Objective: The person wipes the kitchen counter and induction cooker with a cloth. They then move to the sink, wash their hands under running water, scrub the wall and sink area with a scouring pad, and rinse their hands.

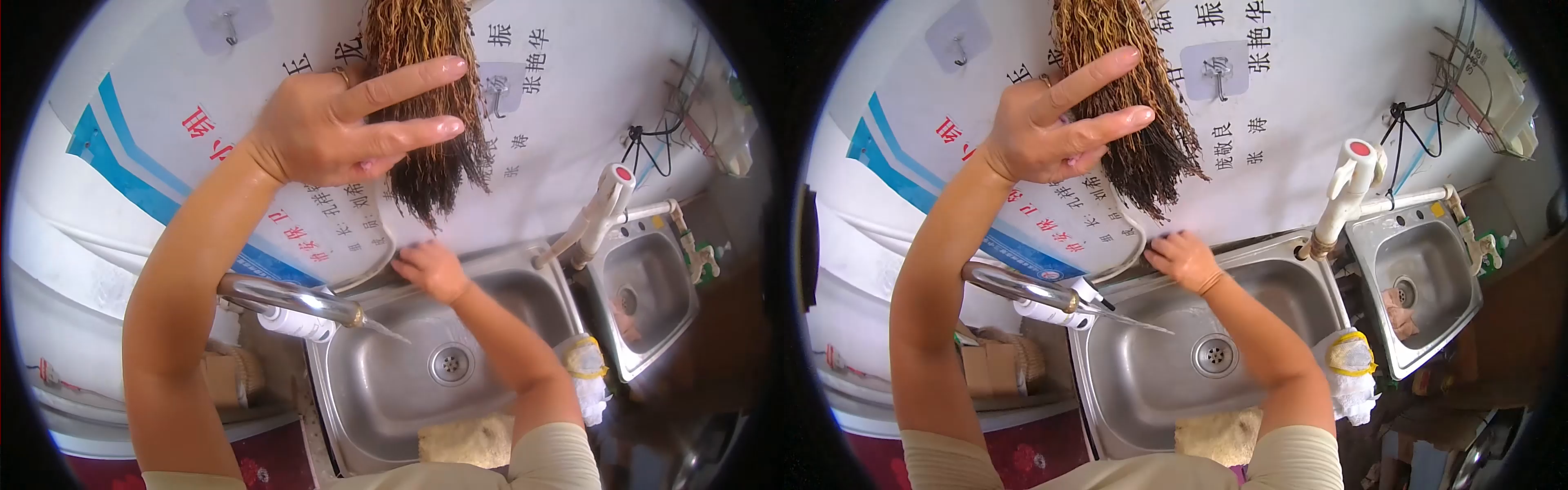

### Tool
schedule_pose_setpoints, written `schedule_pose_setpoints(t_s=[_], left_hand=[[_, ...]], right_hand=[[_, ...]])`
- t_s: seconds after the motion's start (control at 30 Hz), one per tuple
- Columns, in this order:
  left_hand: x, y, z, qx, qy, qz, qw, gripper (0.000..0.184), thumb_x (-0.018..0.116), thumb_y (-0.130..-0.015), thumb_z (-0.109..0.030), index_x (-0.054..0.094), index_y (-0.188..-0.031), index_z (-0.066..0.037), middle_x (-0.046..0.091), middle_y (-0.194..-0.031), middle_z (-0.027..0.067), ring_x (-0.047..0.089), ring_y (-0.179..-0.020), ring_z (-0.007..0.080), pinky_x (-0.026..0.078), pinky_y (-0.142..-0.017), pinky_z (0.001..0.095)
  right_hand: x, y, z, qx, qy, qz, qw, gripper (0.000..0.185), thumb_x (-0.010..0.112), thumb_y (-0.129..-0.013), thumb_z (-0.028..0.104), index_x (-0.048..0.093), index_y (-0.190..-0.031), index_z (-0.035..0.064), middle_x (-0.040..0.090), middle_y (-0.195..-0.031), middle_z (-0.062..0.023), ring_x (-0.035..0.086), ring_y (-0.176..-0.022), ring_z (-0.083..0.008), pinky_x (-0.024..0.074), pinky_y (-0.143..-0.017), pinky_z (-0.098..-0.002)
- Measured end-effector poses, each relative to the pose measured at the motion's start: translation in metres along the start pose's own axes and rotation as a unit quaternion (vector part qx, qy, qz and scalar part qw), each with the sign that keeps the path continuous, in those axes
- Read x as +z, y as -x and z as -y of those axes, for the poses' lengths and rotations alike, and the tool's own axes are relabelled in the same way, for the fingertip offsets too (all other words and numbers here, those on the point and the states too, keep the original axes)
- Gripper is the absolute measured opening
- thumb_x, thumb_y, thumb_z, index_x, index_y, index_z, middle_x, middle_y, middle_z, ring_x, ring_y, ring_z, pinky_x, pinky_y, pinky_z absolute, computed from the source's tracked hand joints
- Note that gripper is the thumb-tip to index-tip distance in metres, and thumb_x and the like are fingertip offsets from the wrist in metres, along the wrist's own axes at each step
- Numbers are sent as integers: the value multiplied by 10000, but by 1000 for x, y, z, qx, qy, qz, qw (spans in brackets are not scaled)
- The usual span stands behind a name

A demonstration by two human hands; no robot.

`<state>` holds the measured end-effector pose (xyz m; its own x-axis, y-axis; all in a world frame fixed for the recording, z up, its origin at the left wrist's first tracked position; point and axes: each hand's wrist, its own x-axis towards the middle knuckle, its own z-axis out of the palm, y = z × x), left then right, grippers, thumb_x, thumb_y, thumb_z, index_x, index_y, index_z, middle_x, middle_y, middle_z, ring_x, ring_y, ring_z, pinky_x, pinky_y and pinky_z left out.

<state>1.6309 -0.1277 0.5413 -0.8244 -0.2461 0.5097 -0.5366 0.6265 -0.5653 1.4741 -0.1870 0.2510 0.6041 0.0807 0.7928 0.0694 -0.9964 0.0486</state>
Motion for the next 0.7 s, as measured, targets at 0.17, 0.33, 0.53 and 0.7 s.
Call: schedule_pose_setpoints(t_s=[0.17, 0.33, 0.53, 0.7], left_hand=[[2, 2, 2, 7, -28, -2, 1000, 571, 613, -553, -34, 666, -1082, -241, 517, -1294, 119, 634, -674, 180, 493, -505, 217], [-2, -1, -1, -14, 9, 1, 1000, 590, 632, -557, -19, 656, -1096, -258, 507, -1314, 76, 617, -637, 159, 487, -488, 221], [-7, -1, -2, -38, 31, 33, 998, 602, 674, -623, -24, 611, -1161, -287, 460, -1364, 30, 613, -637, 161, 513, -535, 249], [-11, 0, -5, -64, 35, 71, 995, 618, 675, -631, -9, 600, -1178, -289, 444, -1375, 32, 628, -685, 173, 540, -587, 262]], right_hand=[[-33, -19, -27, 115, 66, -177, 975, 284, 615, -658, 91, 666, -936, 124, 570, -993, -48, 556, -815, -240, 450, -655, -348], [-18, 26, -4, 93, 40, -35, 994, 390, 601, -640, 69, 664, -1021, 129, 566, -1006, -50, 547, -802, -232, 459, -671, -352], [-63, -84, 39, 53, 65, -176, 981, 397, 592, -652, 64, 672, -1036, 121, 575, -997, -64, 553, -805, -239, 478, -675, -339], [-16, -84, 12, 65, 90, -213, 971, 442, 598, -619, 56, 673, -1051, 114, 572, -1000, -84, 550, -821, -263, 488, -674, -345]])
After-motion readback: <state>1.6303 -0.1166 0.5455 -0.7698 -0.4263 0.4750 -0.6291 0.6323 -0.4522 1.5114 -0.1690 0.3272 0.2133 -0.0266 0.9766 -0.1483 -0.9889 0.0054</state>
